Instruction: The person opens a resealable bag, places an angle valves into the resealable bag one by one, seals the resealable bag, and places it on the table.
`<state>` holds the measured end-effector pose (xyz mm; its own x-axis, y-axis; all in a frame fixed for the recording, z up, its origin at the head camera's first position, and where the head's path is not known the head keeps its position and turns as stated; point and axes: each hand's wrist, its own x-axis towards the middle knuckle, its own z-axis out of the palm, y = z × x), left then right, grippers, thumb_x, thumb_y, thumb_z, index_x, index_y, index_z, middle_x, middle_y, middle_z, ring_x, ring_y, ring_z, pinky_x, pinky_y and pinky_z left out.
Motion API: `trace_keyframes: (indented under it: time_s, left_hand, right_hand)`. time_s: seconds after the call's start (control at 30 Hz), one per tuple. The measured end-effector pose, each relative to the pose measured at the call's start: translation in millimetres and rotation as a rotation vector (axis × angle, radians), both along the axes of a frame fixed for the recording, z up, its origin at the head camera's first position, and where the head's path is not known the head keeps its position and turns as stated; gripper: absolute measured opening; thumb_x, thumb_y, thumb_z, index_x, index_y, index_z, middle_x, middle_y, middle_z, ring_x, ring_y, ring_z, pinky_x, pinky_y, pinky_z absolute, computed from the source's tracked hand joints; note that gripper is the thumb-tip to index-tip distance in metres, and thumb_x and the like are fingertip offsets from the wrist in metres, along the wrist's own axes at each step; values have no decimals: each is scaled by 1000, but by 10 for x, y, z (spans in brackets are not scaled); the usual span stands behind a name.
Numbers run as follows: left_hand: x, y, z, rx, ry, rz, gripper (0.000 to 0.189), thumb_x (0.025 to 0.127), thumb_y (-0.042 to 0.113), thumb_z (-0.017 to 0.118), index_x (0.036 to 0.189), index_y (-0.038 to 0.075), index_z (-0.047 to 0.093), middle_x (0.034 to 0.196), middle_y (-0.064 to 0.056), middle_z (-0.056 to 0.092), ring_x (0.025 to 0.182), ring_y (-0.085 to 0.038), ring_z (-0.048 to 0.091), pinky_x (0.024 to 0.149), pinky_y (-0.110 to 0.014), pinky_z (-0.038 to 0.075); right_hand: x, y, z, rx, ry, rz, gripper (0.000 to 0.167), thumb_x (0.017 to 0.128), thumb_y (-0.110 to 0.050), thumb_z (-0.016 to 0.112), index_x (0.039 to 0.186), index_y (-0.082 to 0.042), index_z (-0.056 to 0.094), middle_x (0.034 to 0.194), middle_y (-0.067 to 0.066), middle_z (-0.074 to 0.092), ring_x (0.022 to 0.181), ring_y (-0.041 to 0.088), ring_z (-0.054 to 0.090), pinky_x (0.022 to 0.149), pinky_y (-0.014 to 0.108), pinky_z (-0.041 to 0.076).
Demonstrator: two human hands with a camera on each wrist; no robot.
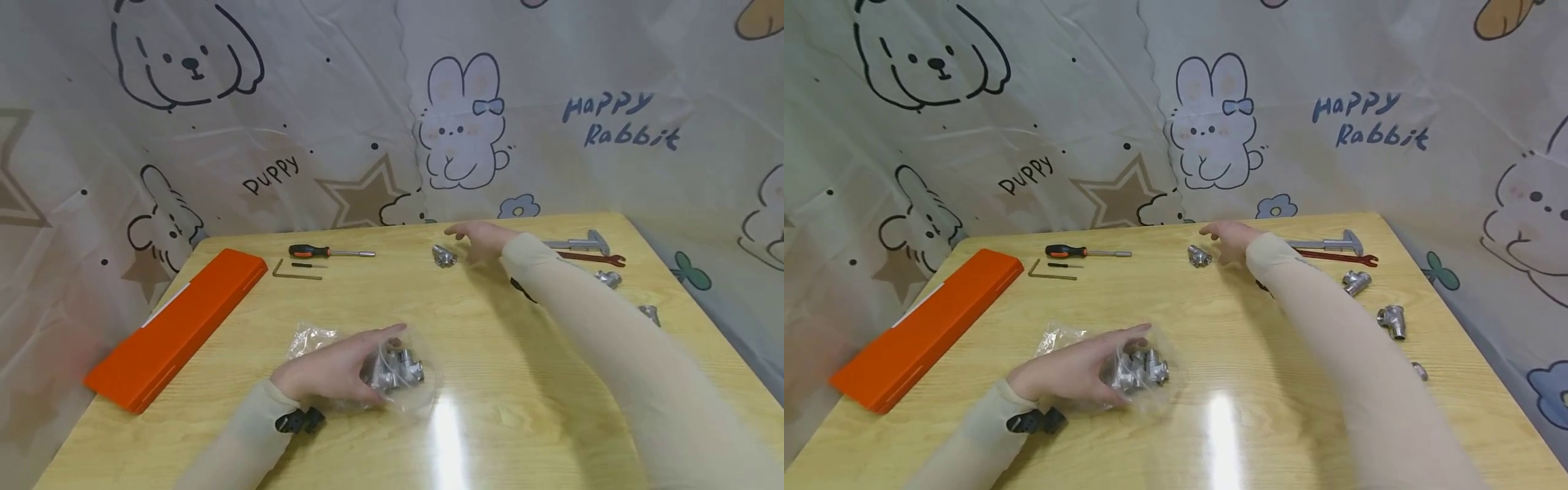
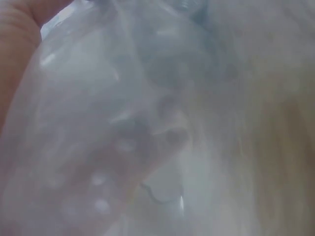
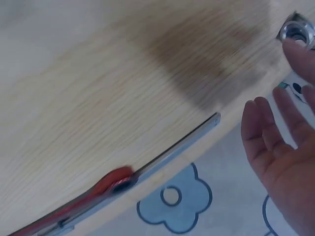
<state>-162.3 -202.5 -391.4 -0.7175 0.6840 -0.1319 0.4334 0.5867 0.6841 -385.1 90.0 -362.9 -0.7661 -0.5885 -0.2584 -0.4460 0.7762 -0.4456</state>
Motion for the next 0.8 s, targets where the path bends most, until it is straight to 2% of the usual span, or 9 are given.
trace_keyframes:
  time_s: [0.07, 0.17, 0.23, 0.4, 0.57, 0.63, 0.8]
  left_hand:
    - [14, -1, -11, -1, -2, -2, 117, 72, 22, 89, 161, 22, 13, 158, -3, 32, 143, -21, 30, 116, -41, 25]
    - [23, -5, -9, 0, -13, 4, 117, 71, 21, 89, 160, 23, 14, 157, -4, 32, 142, -22, 31, 116, -41, 26]
    - [17, -12, -3, 1, -16, 4, 118, 71, 19, 89, 160, 23, 14, 157, -5, 33, 142, -22, 32, 116, -41, 27]
    - [3, -6, 2, -17, 23, -17, 118, 71, 21, 89, 161, 23, 13, 157, -5, 33, 141, -22, 34, 116, -40, 28]
    - [3, 1, 7, -21, 32, -27, 117, 72, 25, 89, 161, 23, 13, 158, -5, 32, 142, -22, 32, 116, -40, 26]
    - [4, 2, 9, -22, 30, -29, 117, 72, 26, 89, 161, 23, 12, 158, -5, 31, 142, -21, 31, 116, -40, 26]
    - [9, -4, -1, -15, 21, -25, 116, 73, 25, 88, 161, 23, 12, 160, -4, 27, 144, -22, 28, 117, -42, 24]
  right_hand:
    - [-47, -68, -54, 2, -30, -4, 85, 78, 10, 71, 153, -11, 36, 149, 19, 42, 131, 37, 43, 93, 43, 50]
    - [-76, -164, -98, 18, -29, 3, 79, 78, 6, 75, 149, -12, 45, 147, 16, 46, 137, 36, 38, 107, 47, 40]
    - [-92, -210, -109, 20, -20, 1, 71, 79, 3, 75, 144, -11, 52, 144, 14, 50, 136, 35, 39, 111, 49, 35]
    - [-82, -205, -89, 16, -11, -15, 54, 79, -5, 81, 130, -7, 62, 133, 11, 58, 129, 32, 47, 111, 49, 35]
    - [76, -140, -18, 51, -41, -13, 53, 76, -24, 88, 120, -8, 63, 125, 8, 60, 120, 28, 51, 107, 49, 38]
    - [167, -110, -6, 56, -32, 13, 54, 75, -30, 88, 118, -8, 64, 123, 8, 61, 116, 27, 53, 104, 48, 41]
    - [480, -21, 14, 37, 21, 94, 53, 74, -39, 87, 115, -12, 66, 117, 4, 63, 109, 24, 57, 96, 44, 47]
